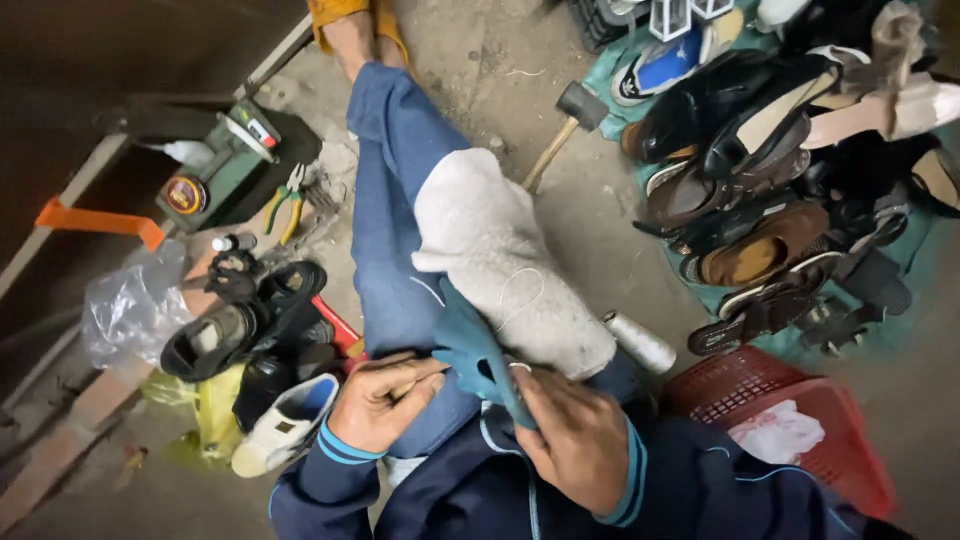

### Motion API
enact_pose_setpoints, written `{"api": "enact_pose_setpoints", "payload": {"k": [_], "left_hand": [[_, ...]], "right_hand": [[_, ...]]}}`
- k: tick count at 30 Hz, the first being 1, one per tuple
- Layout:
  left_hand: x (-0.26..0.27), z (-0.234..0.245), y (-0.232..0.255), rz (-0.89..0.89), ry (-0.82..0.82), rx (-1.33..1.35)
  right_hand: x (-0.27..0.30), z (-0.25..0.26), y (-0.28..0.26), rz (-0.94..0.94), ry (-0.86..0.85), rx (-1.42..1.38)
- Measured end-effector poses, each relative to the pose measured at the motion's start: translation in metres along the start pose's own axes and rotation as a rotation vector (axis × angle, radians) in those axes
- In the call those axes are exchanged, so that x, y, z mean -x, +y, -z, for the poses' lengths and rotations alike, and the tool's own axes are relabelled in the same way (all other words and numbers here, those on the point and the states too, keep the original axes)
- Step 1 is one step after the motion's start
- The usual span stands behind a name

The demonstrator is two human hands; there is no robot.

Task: Hand-sewing a new sole onto a shoe using a needle and thread.

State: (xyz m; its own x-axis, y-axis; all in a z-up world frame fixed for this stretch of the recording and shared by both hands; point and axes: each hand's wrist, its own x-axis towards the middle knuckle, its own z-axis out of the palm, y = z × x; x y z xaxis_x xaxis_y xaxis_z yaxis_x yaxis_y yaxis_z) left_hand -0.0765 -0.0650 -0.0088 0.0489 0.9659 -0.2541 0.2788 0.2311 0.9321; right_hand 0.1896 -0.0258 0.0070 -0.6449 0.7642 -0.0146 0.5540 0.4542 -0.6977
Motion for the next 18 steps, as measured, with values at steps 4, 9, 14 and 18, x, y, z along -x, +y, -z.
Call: {"api": "enact_pose_setpoints", "payload": {"k": [4, 9, 14, 18], "left_hand": [[-0.017, -0.007, -0.004, -0.083, -0.115, 0.073], [-0.009, -0.01, -0.026, -0.029, -0.116, 0.061], [-0.002, 0.01, -0.007, -0.075, -0.122, -0.203], [0.003, 0.01, 0.005, 0.012, -0.089, -0.22]], "right_hand": [[0.001, 0.002, -0.011, 0.08, -0.001, 0.06], [-0.006, 0.007, -0.013, 0.064, -0.091, 0.006], [-0.037, 0.06, 0.001, 0.181, 0.03, 0.072], [-0.053, 0.095, 0.078, 0.039, 0.299, 0.311]]}}
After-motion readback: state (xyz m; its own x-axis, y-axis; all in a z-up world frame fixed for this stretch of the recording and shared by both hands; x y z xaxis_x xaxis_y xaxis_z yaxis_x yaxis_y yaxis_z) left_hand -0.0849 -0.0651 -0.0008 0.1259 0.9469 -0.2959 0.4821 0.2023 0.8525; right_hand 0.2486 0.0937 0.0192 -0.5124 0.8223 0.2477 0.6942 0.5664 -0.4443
